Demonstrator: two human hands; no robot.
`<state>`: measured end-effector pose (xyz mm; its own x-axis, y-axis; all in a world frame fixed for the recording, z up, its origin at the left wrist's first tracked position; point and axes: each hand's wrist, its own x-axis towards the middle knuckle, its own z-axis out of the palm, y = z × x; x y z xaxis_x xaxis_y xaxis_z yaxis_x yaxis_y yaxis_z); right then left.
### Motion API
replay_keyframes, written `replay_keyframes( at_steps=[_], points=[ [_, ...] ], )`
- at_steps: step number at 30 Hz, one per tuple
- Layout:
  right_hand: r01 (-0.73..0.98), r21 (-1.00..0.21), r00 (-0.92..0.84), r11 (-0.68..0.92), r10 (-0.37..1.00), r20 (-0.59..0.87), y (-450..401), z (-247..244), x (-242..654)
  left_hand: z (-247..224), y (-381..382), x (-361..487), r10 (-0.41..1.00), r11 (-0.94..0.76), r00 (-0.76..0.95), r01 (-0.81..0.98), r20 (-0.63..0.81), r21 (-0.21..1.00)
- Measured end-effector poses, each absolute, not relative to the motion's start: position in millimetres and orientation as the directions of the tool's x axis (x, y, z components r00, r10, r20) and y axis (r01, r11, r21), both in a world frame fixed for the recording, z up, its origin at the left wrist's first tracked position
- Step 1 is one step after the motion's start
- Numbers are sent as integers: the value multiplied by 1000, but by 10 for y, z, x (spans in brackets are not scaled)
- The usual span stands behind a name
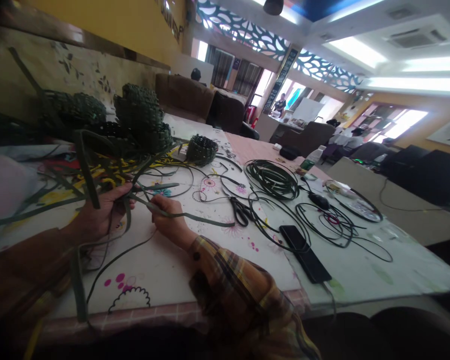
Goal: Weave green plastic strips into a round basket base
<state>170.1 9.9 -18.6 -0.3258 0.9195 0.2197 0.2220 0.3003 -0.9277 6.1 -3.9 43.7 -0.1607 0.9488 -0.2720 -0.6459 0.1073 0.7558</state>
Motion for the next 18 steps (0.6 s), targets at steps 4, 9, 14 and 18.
replay_keyframes(
  at_steps=[4, 9, 14, 18],
  points=[
    [191, -926, -326, 327, 911, 254, 80, -162, 1707, 493, -74, 74, 946, 110, -173, -623, -274, 774],
    [167, -935, -329, 312, 912, 246, 85, -163, 1706, 535, -78, 97, 939, 106, -197, -613, -281, 783],
    [175, -943, -335, 284, 917, 214, 78, -146, 1702, 492, -55, 82, 941, 103, -197, -608, -275, 788],
    [180, -942, -331, 285, 919, 215, 68, -121, 1706, 373, -13, -14, 971, 108, -110, -595, -214, 797]
  ],
)
